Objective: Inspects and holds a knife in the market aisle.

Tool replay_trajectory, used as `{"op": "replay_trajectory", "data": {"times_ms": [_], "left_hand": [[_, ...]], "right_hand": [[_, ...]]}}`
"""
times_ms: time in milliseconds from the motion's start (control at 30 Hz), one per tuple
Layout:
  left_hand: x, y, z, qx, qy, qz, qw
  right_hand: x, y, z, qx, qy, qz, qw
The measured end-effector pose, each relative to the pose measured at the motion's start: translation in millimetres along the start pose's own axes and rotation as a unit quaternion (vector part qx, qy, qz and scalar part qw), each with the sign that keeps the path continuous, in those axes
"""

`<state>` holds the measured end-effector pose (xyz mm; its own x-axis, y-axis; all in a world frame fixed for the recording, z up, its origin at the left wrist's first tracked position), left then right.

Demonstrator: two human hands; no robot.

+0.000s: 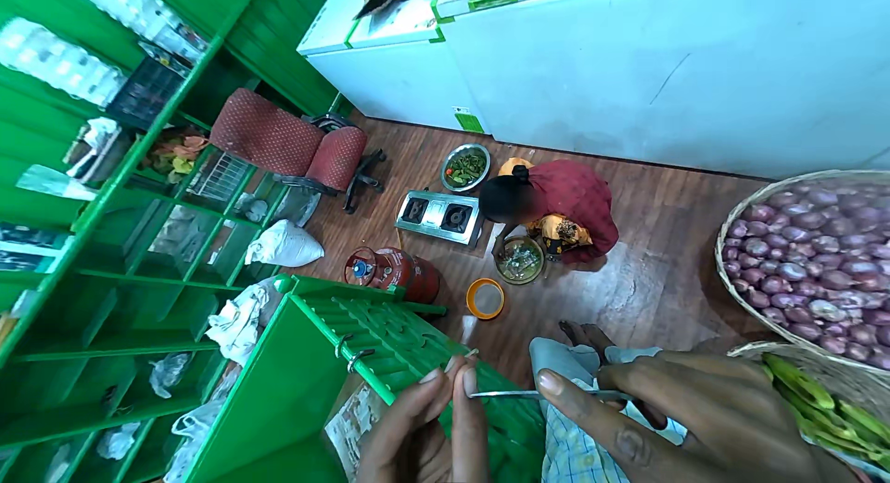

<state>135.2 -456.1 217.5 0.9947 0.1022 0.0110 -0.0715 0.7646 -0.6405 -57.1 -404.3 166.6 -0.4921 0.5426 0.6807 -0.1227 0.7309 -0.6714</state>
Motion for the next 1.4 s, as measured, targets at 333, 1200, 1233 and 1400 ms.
{"op": "replay_trajectory", "data": {"times_ms": [333, 1200, 1233, 1400], "left_hand": [[3.0, 1.0, -0.5, 0.003, 0.010, -0.001, 1.000], [0.0, 1.9, -8.4, 0.024, 0.022, -0.008, 0.999], [0.1, 1.7, -8.5, 0.026, 0.020, -0.006, 0.999], [-0.2, 2.2, -9.1, 0.026, 0.022, -0.005, 0.999]], "right_hand": [[-2.3, -0.7, -1.2, -0.008, -0.007, 0.014, 1.000], [-3.8, 1.1, 1.0, -0.002, 0.010, 0.008, 1.000], [-4.0, 0.9, 0.9, 0.002, 0.009, 0.006, 1.000], [-4.2, 0.6, 1.7, -0.012, 0.014, 0.013, 1.000]]}}
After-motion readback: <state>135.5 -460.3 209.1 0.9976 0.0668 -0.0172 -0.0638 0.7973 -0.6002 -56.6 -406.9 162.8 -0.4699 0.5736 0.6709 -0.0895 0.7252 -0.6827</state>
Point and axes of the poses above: each hand's wrist, its own y-axis away from the middle knuckle, its own x-axis out of the back of the hand, z = x × y, the point moved 5 cm from there along -y, towards the middle knuckle, and after that the axes turned 13 degrees about y, right-handed, at the moved point
